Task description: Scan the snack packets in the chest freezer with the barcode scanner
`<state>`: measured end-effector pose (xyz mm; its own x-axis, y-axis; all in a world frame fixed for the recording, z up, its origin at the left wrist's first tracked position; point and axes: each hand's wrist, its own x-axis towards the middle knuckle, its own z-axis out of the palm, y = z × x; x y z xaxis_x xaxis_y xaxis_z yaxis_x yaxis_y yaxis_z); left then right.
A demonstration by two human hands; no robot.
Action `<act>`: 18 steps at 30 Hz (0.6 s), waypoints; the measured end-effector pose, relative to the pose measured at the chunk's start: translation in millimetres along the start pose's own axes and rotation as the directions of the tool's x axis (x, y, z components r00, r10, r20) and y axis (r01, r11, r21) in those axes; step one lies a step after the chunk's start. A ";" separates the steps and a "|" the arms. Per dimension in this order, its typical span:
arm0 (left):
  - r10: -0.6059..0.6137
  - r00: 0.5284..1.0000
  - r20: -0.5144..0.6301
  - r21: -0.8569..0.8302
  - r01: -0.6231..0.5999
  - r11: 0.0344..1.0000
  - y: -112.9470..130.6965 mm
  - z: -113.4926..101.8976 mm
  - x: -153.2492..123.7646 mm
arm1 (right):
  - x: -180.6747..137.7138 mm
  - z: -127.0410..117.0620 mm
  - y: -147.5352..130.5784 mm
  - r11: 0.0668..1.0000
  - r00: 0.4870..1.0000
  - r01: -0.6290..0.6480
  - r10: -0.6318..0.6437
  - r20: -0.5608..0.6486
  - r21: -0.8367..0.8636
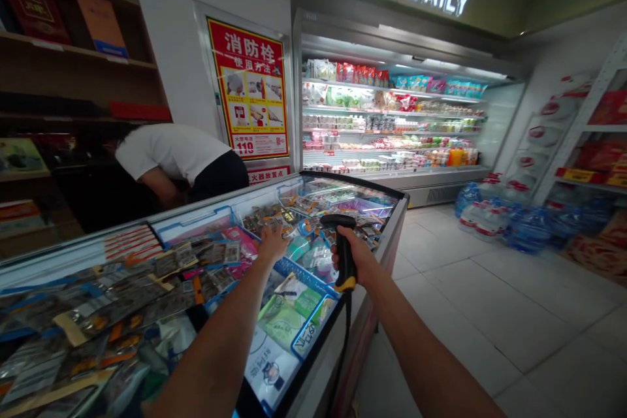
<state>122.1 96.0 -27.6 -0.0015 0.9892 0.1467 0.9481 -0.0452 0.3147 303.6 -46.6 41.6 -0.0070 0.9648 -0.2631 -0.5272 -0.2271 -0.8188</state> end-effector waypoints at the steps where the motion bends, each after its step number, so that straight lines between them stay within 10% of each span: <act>1: 0.013 0.999 0.029 0.010 -0.013 1.000 -1.3 3.5 3.9 | 1.0 0.2 0.0 1.000 1.000 0.002 -0.002 0.001 -0.002; 13: 0.266 0.962 0.066 0.072 -0.270 0.960 -12.8 -17.9 -40.1 | -10.3 5.4 4.3 1.000 0.999 -0.024 0.023 0.042 0.020; 18: 0.178 0.979 0.099 0.159 -0.192 0.968 -8.6 -37.1 -57.9 | -20.3 8.1 4.3 0.999 0.996 -0.041 0.038 0.079 0.031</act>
<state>102.2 34.0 -4.1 0.1983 0.9743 0.1067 0.9691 -0.2112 0.1274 294.6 -66.1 47.5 -0.0941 0.9628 -0.2534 -0.5526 -0.2622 -0.7911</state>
